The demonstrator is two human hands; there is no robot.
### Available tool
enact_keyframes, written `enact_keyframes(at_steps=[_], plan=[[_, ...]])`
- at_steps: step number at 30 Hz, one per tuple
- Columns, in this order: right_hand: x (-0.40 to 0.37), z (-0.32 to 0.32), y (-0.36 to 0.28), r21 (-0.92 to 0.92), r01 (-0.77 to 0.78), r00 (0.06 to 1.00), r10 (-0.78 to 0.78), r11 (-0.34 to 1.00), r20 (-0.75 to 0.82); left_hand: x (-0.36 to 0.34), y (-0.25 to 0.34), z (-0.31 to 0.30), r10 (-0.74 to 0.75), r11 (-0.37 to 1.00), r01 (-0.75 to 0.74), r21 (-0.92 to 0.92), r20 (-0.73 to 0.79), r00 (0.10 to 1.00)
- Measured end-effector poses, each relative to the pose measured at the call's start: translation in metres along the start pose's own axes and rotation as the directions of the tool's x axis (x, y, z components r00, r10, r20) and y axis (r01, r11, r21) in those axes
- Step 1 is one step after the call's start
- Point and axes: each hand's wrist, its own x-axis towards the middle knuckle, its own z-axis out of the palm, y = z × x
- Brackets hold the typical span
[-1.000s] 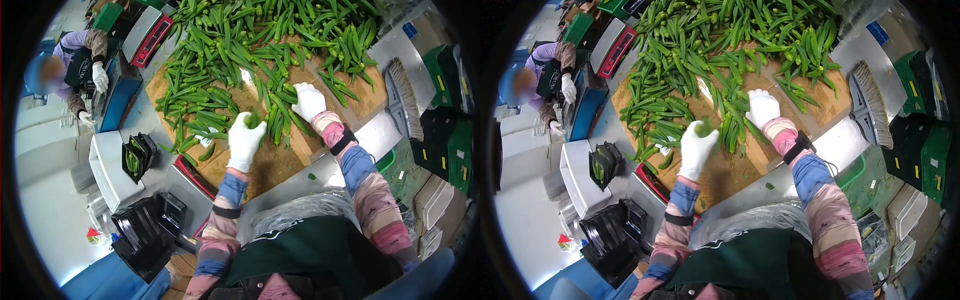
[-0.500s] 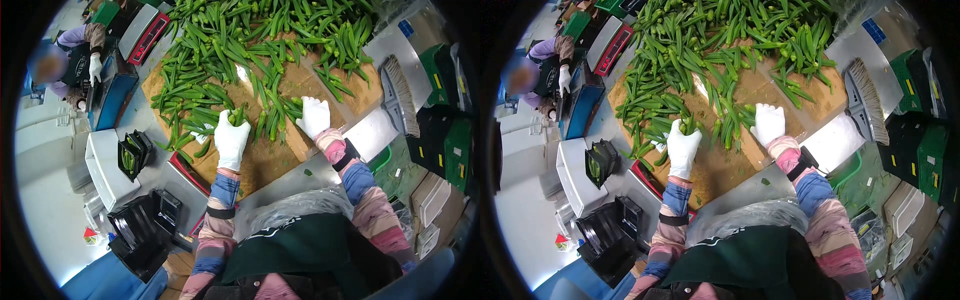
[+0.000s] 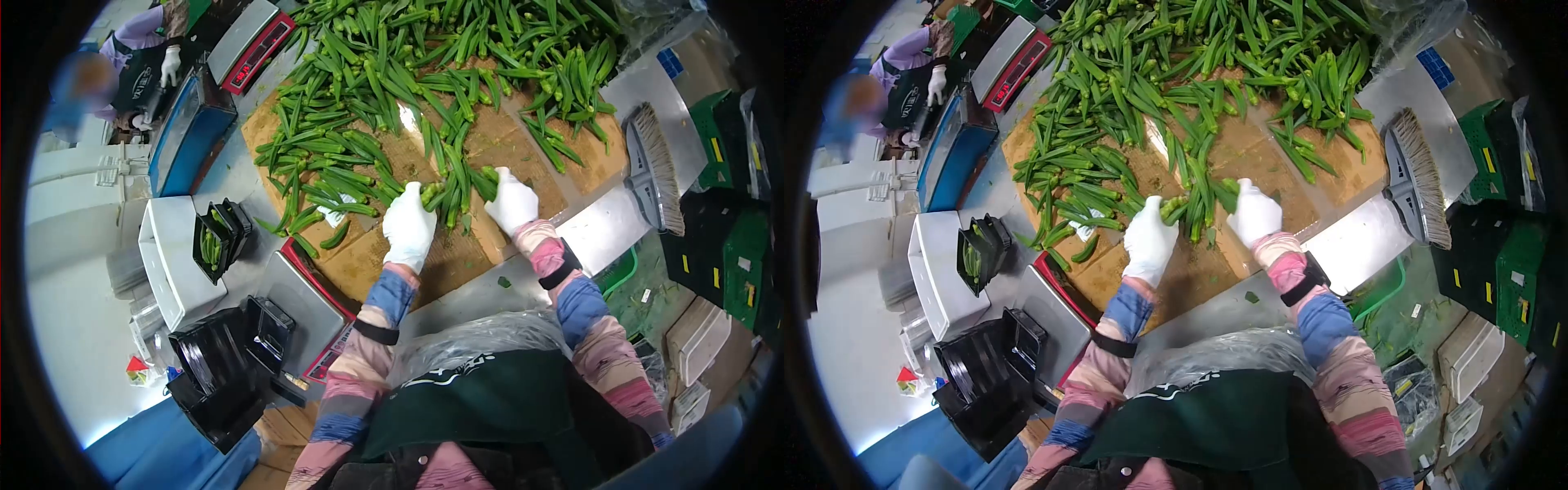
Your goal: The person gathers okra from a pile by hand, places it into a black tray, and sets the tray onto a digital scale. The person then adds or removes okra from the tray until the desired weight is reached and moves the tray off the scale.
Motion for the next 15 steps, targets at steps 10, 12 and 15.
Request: enact_keyframes(at_steps=[10, 12, 15], plan=[[0.042, -0.005, -0.062, 0.139, -0.009, 0.999, 0.015, 0.99, -0.04, -0.029, -0.038, -0.04, 0.126, -0.156, 0.491, -0.857, 0.475, 0.871], [0.055, 0.008, -0.07, -0.061, 0.027, 1.0, -0.028, 0.998, -0.004, -0.037, -0.026, -0.044, 0.088, -0.269, 0.467, -0.842, 0.461, 0.883], [0.053, -0.006, -0.067, 0.07, -0.009, 1.0, 0.008, 0.998, 0.011, -0.047, -0.03, -0.05, 0.106, -0.336, 0.466, -0.819, 0.458, 0.882]])
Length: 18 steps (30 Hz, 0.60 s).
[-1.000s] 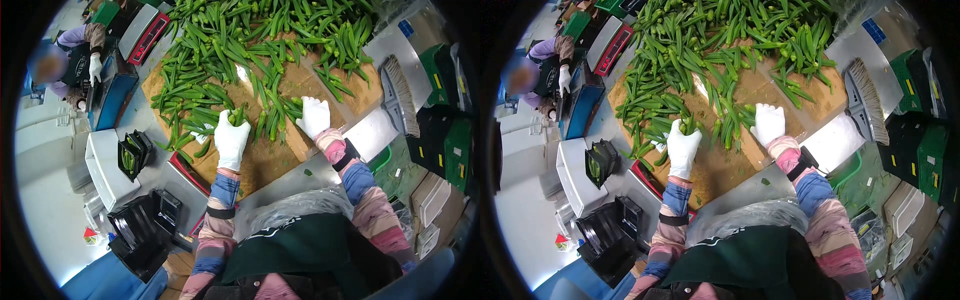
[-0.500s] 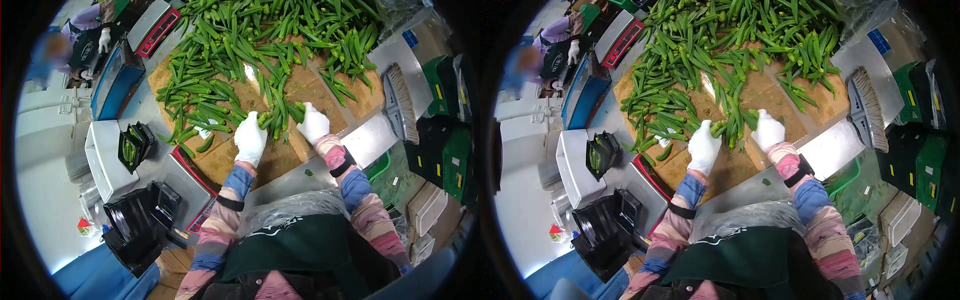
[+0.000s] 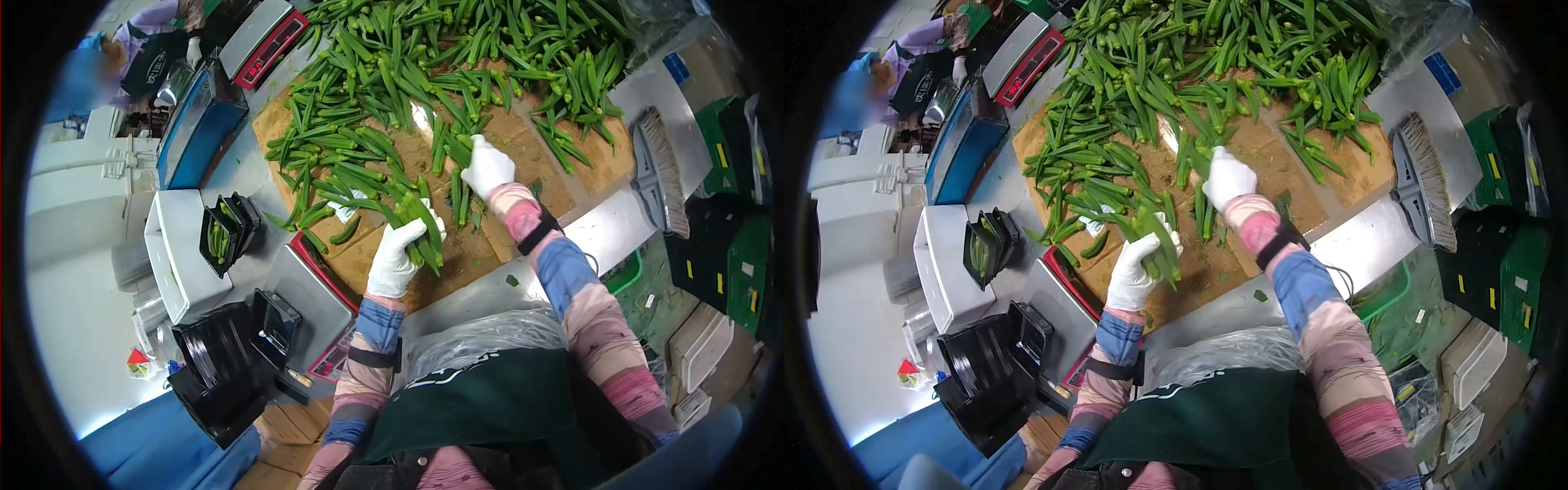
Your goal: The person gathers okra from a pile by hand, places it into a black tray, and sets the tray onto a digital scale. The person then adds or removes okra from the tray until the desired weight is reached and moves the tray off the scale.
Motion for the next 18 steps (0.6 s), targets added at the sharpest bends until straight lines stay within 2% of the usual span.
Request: enact_keyframes(at_steps=[4, 7, 9, 11, 14, 17, 18], plan=[[-0.025, -0.036, 0.028, 0.126, -0.056, 0.998, 0.052, 0.99, 0.033, -0.014, 0.0, -0.013, -0.027, 0.997, 0.025, -0.071, -0.034, 0.999], [-0.049, -0.036, 0.043, 0.018, -0.021, 0.999, 0.022, 1.0, -0.033, -0.016, -0.008, -0.026, -0.069, 0.996, 0.068, -0.05, -0.013, 0.998], [-0.057, 0.001, 0.062, -0.143, 0.069, 0.995, -0.078, 0.987, -0.056, -0.017, -0.014, -0.023, -0.089, 0.995, 0.089, -0.046, 0.005, 0.996], [-0.063, 0.019, 0.064, -0.221, 0.097, 0.991, -0.115, 0.97, -0.071, -0.021, -0.016, -0.012, -0.094, 0.994, 0.095, -0.05, 0.024, 0.995], [-0.06, 0.019, 0.058, -0.229, 0.088, 0.994, -0.102, 0.969, -0.047, -0.024, -0.023, -0.022, -0.097, 0.995, 0.099, -0.019, 0.082, 0.992], [-0.058, 0.003, 0.058, -0.11, 0.032, 0.999, -0.029, 0.993, 0.033, -0.033, -0.022, -0.016, -0.085, 0.996, 0.085, 0.002, 0.097, 0.992], [-0.065, -0.023, 0.042, -0.044, -0.086, 0.986, 0.092, 0.995, 0.14, -0.036, -0.02, -0.014, -0.079, 0.997, 0.077, 0.016, 0.107, 0.991]])
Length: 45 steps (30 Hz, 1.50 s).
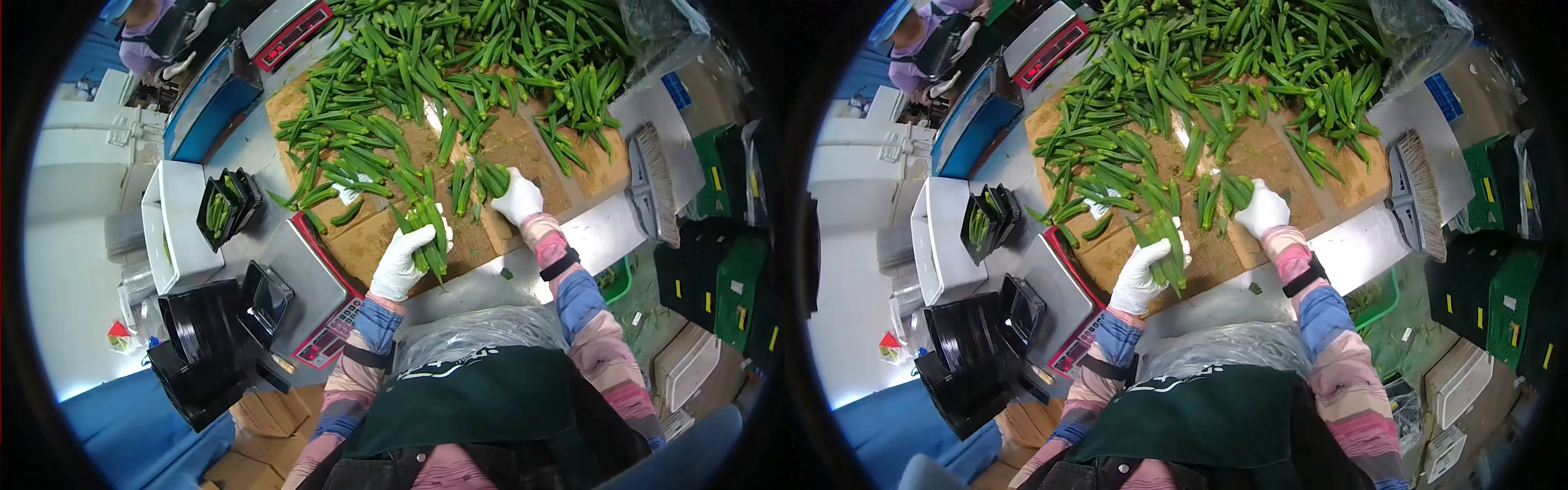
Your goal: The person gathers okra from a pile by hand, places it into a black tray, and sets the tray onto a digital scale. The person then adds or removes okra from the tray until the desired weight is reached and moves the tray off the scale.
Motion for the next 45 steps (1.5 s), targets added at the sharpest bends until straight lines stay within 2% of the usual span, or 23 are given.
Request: enact_keyframes(at_steps=[1, 2, 3, 5, 7, 8, 9, 13, 17, 20, 23, 24, 28, 32, 34, 35, 36, 37, 39, 41, 43, 44, 45], plan=[[-0.006, -0.004, 0.002, 0.304, 0.036, 0.993, -0.069, 0.952, 0.1, -0.004, 0.001, 0.002, 0.006, 1.0, -0.006, 0.013, 0.008, 1.0], [-0.014, -0.007, 0.009, 0.58, 0.031, 0.97, -0.164, 0.814, 0.179, -0.009, 0.0, 0.003, 0.006, 1.0, -0.005, -0.017, 0.026, 1.0], [-0.022, -0.008, 0.015, 0.797, -0.016, 0.935, -0.274, 0.604, 0.226, -0.014, -0.002, 0.004, 0.005, 0.999, -0.003, -0.049, 0.043, 0.999], [-0.05, -0.018, 0.01, 0.843, -0.312, 0.834, -0.3, 0.438, 0.464, -0.024, -0.004, 0.009, -0.012, 0.984, 0.029, -0.174, 0.1, 0.995], [-0.066, 0.003, 0.012, 0.866, -0.374, 0.79, -0.376, 0.331, 0.485, -0.033, -0.003, 0.02, -0.029, 0.931, 0.093, -0.352, 0.183, 0.983], [-0.074, 0.014, 0.013, 0.861, -0.407, 0.769, -0.394, 0.304, 0.503, -0.037, -0.002, 0.024, -0.031, 0.96, 0.08, -0.269, 0.182, 0.983], [-0.082, 0.02, 0.01, 0.854, -0.442, 0.747, -0.413, 0.276, 0.52, -0.039, -0.004, 0.022, -0.029, 0.956, 0.08, -0.281, 0.181, 0.983], [-0.107, 0.028, 0.002, 0.871, -0.453, 0.756, -0.435, 0.19, 0.489, -0.057, -0.009, 0.012, -0.043, 0.934, 0.097, -0.344, 0.162, 0.986], [-0.117, 0.033, -0.001, 0.861, -0.465, 0.725, -0.47, 0.205, 0.503, -0.08, -0.008, 0.015, -0.036, 0.899, 0.11, -0.424, 0.179, 0.983], [-0.126, 0.033, -0.015, 0.846, -0.441, 0.739, -0.413, 0.3, 0.532, -0.084, -0.024, -0.005, 0.013, 0.975, 0.003, -0.222, 0.07, 0.997], [-0.142, 0.044, -0.038, 0.883, -0.277, 0.835, -0.359, 0.378, 0.416, -0.1, -0.018, 0.003, 0.053, 0.998, -0.053, 0.046, -0.001, 0.999], [-0.147, 0.048, -0.046, 0.887, -0.22, 0.862, -0.344, 0.405, 0.371, -0.103, -0.019, 0.005, 0.089, 0.995, -0.087, 0.044, -0.063, 0.994], [-0.164, 0.067, -0.071, 0.908, -0.185, 0.894, -0.32, 0.375, 0.314, -0.12, -0.012, -0.015, 0.2, 0.956, -0.177, 0.235, -0.077, 0.977], [-0.173, 0.076, -0.107, 0.885, -0.405, 0.791, -0.397, 0.23, 0.465, -0.149, 0.014, -0.034, 0.301, 0.908, -0.231, 0.351, -0.162, 0.94], [-0.179, 0.08, -0.139, 0.841, -0.482, 0.705, -0.46, 0.247, 0.539, -0.17, 0.035, -0.041, 0.371, 0.863, -0.249, 0.439, -0.216, 0.903], [-0.18, 0.085, -0.154, 0.818, -0.516, 0.661, -0.489, 0.256, 0.57, -0.183, 0.049, -0.047, 0.436, 0.796, -0.254, 0.549, -0.229, 0.87], [-0.187, 0.094, -0.178, 0.832, -0.527, 0.651, -0.548, 0.171, 0.525, -0.195, 0.064, -0.054, 0.48, 0.745, -0.262, 0.613, -0.22, 0.849], [-0.193, 0.099, -0.199, 0.802, -0.577, 0.6, -0.585, 0.155, 0.545, -0.208, 0.082, -0.062, 0.52, 0.69, -0.266, 0.674, -0.205, 0.829], [-0.206, 0.124, -0.244, 0.842, -0.533, 0.619, -0.64, 0.084, 0.456, -0.24, 0.12, -0.07, 0.49, 0.714, -0.236, 0.66, -0.23, 0.841], [-0.222, 0.141, -0.289, 0.87, -0.468, 0.623, -0.641, 0.153, 0.448, -0.264, 0.155, -0.085, 0.529, 0.637, -0.185, 0.748, -0.249, 0.811], [-0.232, 0.168, -0.329, 0.878, -0.426, 0.645, -0.607, 0.218, 0.464, -0.279, 0.183, -0.108, 0.508, 0.657, -0.139, 0.741, -0.299, 0.808], [-0.236, 0.18, -0.344, 0.885, -0.434, 0.62, -0.656, 0.169, 0.43, -0.284, 0.194, -0.115, 0.502, 0.621, -0.111, 0.776, -0.284, 0.817], [-0.236, 0.199, -0.357, 0.874, -0.45, 0.643, -0.613, 0.183, 0.459, -0.287, 0.202, -0.132, 0.516, 0.563, -0.093, 0.821, -0.261, 0.816]])
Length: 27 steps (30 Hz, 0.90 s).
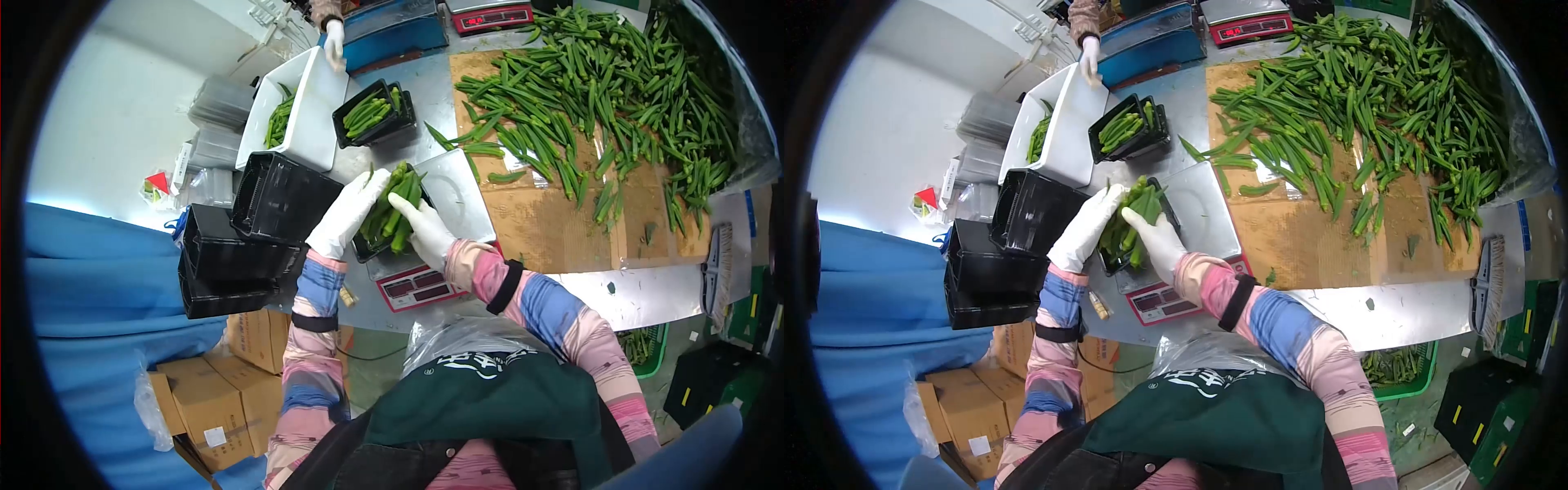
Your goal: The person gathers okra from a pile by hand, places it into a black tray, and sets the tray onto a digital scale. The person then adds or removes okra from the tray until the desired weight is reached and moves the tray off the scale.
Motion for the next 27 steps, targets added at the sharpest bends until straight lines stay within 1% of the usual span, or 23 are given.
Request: enact_keyframes(at_steps=[2, 3, 4, 5, 6, 7, 8, 9, 10, 12, 13, 14, 15, 16, 18, 19, 22, 24, 25, 26, 27], plan=[[-0.005, 0.007, -0.006, 0.04, -0.129, 0.992, 0.129, 0.991, 0.009, 0.031, -0.072, -0.032, 0.089, 0.994, -0.089, 0.056, 0.005, 0.996], [-0.011, 0.004, -0.007, 0.018, -0.139, 0.99, 0.139, 0.99, 0.016, 0.025, -0.059, -0.026, -0.01, 0.991, 0.006, 0.133, 0.034, 0.999], [-0.017, -0.004, -0.007, -0.009, -0.152, 0.988, 0.152, 0.988, 0.023, 0.018, -0.061, -0.024, 0.005, 0.974, -0.008, 0.225, 0.014, 1.0], [-0.024, -0.015, -0.011, 0.035, -0.197, 0.98, 0.196, 0.98, 0.036, 0.019, -0.075, -0.028, 0.033, 0.991, -0.03, 0.134, -0.018, 0.999], [-0.044, -0.026, -0.028, 0.107, -0.201, 0.964, 0.177, 0.974, 0.197, 0.019, -0.088, -0.032, 0.058, 0.998, -0.055, 0.043, -0.052, 0.997], [-0.052, -0.048, -0.032, 0.151, -0.202, 0.955, 0.16, 0.968, 0.251, 0.009, -0.078, -0.035, 0.024, 0.999, -0.021, 0.031, -0.104, 0.994], [-0.063, -0.071, -0.035, 0.086, -0.089, 0.944, 0.056, 0.992, 0.326, -0.004, -0.062, -0.037, -0.012, 1.0, 0.014, 0.015, -0.158, 0.987], [-0.076, -0.09, -0.043, 0.07, -0.088, 0.972, 0.07, 0.994, 0.226, -0.013, -0.06, -0.043, 0.068, 0.998, -0.063, 0.031, -0.232, 0.97], [-0.085, -0.114, -0.043, 0.039, -0.122, 0.99, 0.119, 0.992, 0.081, -0.017, -0.073, -0.058, 0.119, 0.991, -0.096, 0.094, -0.296, 0.948], [-0.101, -0.187, -0.024, 0.129, -0.173, 0.974, 0.189, 0.977, -0.124, -0.039, -0.072, -0.07, 0.045, 0.999, -0.052, -0.004, -0.42, 0.906], [-0.117, -0.203, -0.02, 0.127, -0.207, 0.93, 0.236, 0.97, -0.282, -0.049, -0.078, -0.078, -0.018, 0.998, -0.009, -0.056, -0.465, 0.885], [-0.131, -0.226, -0.01, 0.11, -0.232, 0.901, 0.257, 0.966, -0.351, -0.057, -0.084, -0.084, -0.086, 0.993, 0.035, -0.11, -0.504, 0.859], [-0.146, -0.239, -0.003, 0.083, -0.257, 0.883, 0.269, 0.963, -0.384, -0.065, -0.091, -0.087, -0.115, 0.988, 0.042, -0.146, -0.537, 0.836], [-0.159, -0.251, 0.004, 0.057, -0.283, 0.864, 0.28, 0.957, -0.419, -0.072, -0.097, -0.089, -0.143, 0.987, 0.074, -0.145, -0.56, 0.816], [-0.173, -0.273, 0.018, 0.066, -0.304, 0.829, 0.298, 0.95, -0.473, -0.082, -0.119, -0.089, -0.229, 0.968, 0.123, -0.221, -0.555, 0.8], [-0.175, -0.283, 0.023, 0.072, -0.305, 0.814, 0.299, 0.95, -0.498, -0.086, -0.124, -0.083, -0.249, 0.964, 0.149, -0.219, -0.557, 0.792], [-0.17, -0.305, 0.021, 0.176, -0.32, 0.8, 0.365, 0.931, -0.475, -0.087, -0.134, -0.063, -0.286, 0.955, 0.189, -0.229, -0.534, 0.796], [-0.166, -0.306, 0.022, 0.12, -0.346, 0.782, 0.357, 0.93, -0.511, -0.08, -0.139, -0.051, -0.337, 0.936, 0.228, -0.269, -0.492, 0.803], [-0.165, -0.303, 0.023, 0.097, -0.354, 0.772, 0.349, 0.93, -0.531, -0.077, -0.149, -0.051, -0.336, 0.93, 0.218, -0.295, -0.449, 0.828], [-0.164, -0.3, 0.022, 0.075, -0.361, 0.762, 0.34, 0.93, -0.551, -0.073, -0.155, -0.045, -0.271, 0.955, 0.172, -0.241, -0.472, 0.839], [-0.165, -0.3, 0.022, 0.085, -0.359, 0.76, 0.344, 0.929, -0.552, -0.07, -0.153, -0.038, -0.256, 0.961, 0.172, -0.215, -0.468, 0.846]])
